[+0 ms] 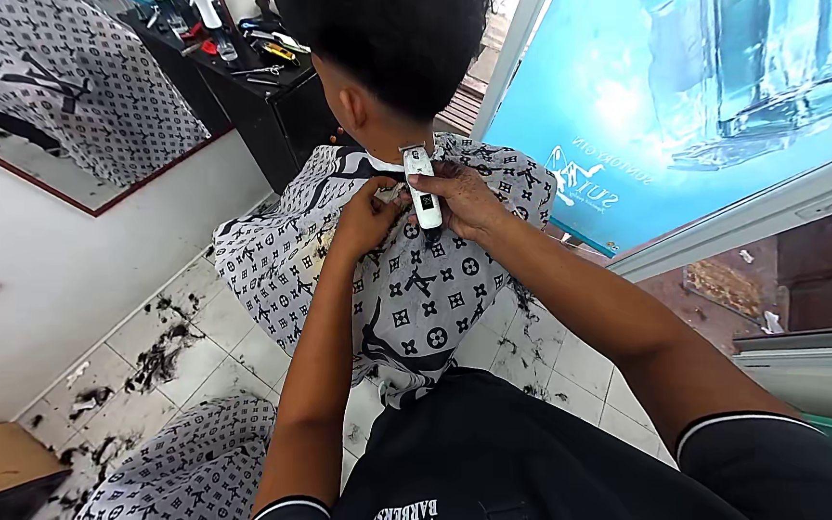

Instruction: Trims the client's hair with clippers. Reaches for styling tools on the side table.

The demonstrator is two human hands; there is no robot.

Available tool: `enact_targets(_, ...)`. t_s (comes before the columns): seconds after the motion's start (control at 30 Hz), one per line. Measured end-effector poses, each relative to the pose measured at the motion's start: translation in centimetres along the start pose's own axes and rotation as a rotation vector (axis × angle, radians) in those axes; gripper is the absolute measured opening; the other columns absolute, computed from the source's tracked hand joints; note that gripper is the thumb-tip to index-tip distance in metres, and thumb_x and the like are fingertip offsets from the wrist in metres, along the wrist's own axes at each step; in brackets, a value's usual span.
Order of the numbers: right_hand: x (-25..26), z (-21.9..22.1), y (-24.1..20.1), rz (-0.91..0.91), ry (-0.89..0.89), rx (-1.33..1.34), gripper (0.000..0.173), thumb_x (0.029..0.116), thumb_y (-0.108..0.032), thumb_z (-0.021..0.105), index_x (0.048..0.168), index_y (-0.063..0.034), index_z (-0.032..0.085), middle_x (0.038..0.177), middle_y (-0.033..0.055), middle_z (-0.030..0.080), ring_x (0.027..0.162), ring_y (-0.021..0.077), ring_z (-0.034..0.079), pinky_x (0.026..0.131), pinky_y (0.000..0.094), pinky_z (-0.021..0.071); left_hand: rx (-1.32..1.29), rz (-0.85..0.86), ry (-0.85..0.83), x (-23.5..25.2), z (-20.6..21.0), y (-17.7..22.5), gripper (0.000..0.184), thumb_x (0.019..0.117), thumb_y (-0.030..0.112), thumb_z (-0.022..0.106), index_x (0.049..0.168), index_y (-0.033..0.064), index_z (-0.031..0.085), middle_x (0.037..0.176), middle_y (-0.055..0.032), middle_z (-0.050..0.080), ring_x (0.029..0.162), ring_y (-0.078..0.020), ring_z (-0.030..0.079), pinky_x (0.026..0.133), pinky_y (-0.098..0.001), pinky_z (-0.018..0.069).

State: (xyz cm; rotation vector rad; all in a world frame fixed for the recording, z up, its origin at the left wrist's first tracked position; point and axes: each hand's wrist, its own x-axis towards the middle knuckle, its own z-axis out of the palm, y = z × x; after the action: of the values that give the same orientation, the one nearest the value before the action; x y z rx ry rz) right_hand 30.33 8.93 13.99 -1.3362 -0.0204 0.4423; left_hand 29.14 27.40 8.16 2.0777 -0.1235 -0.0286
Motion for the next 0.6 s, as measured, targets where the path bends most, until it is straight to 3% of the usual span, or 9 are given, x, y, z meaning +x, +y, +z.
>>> enact_targets(0.13, 0.3, 1.1, 0.7, 0.008, 0.024, 0.063, 0.026, 0.0993, -0.008, 0.064, 0.122, -0.0001, 0.055, 0.098, 0.0127, 0.068, 0.079, 0.0226, 0.071, 0.071, 0.0399, 0.0631, -0.016, 0.021, 0.004, 0.1, 0.0, -0.2, 0.037, 0.1034, 0.025, 0.062, 0.136, 0.0101, 0.057, 0.080, -0.0087, 0.065, 0.066, -0.0173, 0.060, 0.069, -0.0390, 0.0530)
enact_targets(0.27, 0.5, 2.1, 0.9, -0.094, 0.027, 0.082, 0.037, 0.0978, -0.005, 0.067, 0.131, -0.0006, 0.051, 0.106, 0.0148, 0.066, 0.085, 0.0252, 0.072, 0.073, 0.0429, 0.0637, -0.052, 0.013, 0.003, 0.0, -0.1, -0.1, 0.033, 0.1011, 0.014, 0.062, 0.133, 0.0074, 0.057, 0.080, -0.0066, 0.062, 0.065, -0.0134, 0.057, 0.067, -0.0349, 0.0508)
enact_targets(0.4, 0.8, 2.6, 1.2, -0.024, 0.014, 0.127, 0.030, 0.0999, -0.010, 0.064, 0.127, 0.0005, 0.054, 0.103, 0.0144, 0.068, 0.084, 0.0237, 0.071, 0.074, 0.0414, 0.0626, -0.060, 0.007, -0.003, 0.1, -0.1, -0.3, 0.038, 0.0976, 0.009, 0.064, 0.135, 0.0061, 0.056, 0.083, -0.0078, 0.064, 0.069, -0.0143, 0.058, 0.070, -0.0368, 0.0516)
enact_targets(0.53, 0.7, 3.0, 1.1, -0.138, -0.010, 0.145, 0.037, 0.0992, -0.006, 0.064, 0.132, -0.0002, 0.049, 0.108, 0.0143, 0.065, 0.087, 0.0239, 0.070, 0.076, 0.0418, 0.0626, -0.050, 0.011, 0.000, 0.0, -0.2, -0.4, 0.038, 0.0941, 0.006, 0.061, 0.132, 0.0067, 0.057, 0.082, -0.0071, 0.064, 0.069, -0.0149, 0.059, 0.070, -0.0383, 0.0509)
enact_targets(0.6, 0.7, 2.9, 1.0, -0.085, -0.009, 0.187, 0.031, 0.1003, -0.008, 0.063, 0.129, 0.0000, 0.052, 0.105, 0.0146, 0.067, 0.085, 0.0238, 0.071, 0.075, 0.0414, 0.0629, -0.056, 0.008, -0.001, 0.0, -0.3, -0.3, 0.037, 0.0947, 0.007, 0.062, 0.132, 0.0068, 0.058, 0.083, -0.0073, 0.065, 0.070, -0.0143, 0.059, 0.071, -0.0377, 0.0517)
